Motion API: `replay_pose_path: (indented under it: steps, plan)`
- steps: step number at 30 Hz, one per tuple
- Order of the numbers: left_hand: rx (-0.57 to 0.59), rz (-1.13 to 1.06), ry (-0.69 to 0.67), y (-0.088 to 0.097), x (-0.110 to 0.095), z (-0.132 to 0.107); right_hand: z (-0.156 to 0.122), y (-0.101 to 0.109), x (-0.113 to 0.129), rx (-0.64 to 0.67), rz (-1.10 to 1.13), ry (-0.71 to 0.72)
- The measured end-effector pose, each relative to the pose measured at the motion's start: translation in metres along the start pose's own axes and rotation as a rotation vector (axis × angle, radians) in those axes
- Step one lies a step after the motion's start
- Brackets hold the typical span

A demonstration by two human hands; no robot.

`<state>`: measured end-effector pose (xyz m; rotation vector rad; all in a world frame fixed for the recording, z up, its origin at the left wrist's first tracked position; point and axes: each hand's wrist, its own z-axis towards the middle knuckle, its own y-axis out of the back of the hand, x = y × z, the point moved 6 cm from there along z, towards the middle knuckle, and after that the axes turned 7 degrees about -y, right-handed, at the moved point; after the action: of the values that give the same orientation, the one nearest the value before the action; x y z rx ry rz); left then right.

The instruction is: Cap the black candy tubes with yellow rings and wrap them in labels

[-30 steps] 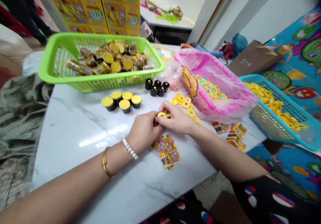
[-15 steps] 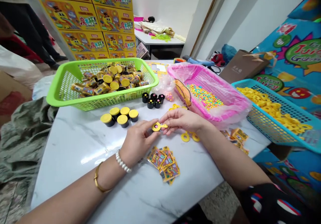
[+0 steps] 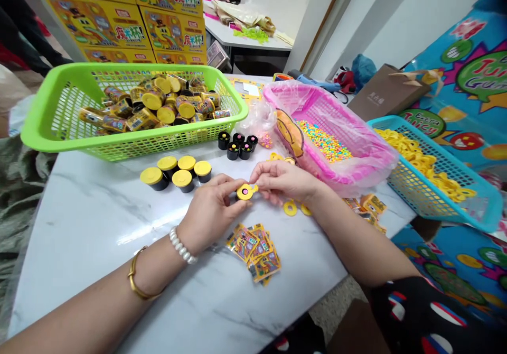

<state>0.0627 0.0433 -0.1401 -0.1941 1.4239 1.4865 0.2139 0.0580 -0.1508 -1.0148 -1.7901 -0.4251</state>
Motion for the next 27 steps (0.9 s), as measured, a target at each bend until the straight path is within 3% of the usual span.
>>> replay_pose_path:
  steps: [4, 10, 15, 16, 19, 21, 23, 27]
  plan:
    - [0.017, -0.01, -0.026, -0.001, 0.0, 0.002, 0.015, -0.009, -0.003, -0.09, -0.135, -0.05]
    - [-0.005, -0.052, -0.018, 0.0, -0.008, 0.0, 0.011, -0.011, 0.002, -0.273, -0.307, 0.041]
    - [-0.029, 0.04, -0.054, 0.005, -0.014, -0.004, 0.01, -0.013, -0.001, -0.2, -0.347, 0.04]
    - [-0.036, 0.075, -0.089, 0.007, -0.015, -0.005, 0.009, -0.01, 0.003, -0.279, -0.396, 0.094]
    - [-0.036, 0.218, -0.22, 0.014, -0.016, -0.008, -0.006, 0.005, 0.029, -0.772, -0.706, 0.38]
    - [-0.027, 0.347, -0.267, 0.02, -0.016, -0.008, -0.016, 0.006, 0.042, -1.021, -0.894, 0.505]
    - [-0.037, 0.484, -0.249, 0.028, -0.014, -0.006, -0.015, 0.007, 0.048, -1.092, -0.988, 0.517]
    - [-0.052, 0.721, -0.243, 0.041, -0.016, -0.001, -0.002, 0.006, 0.052, -1.055, -1.089, 0.46]
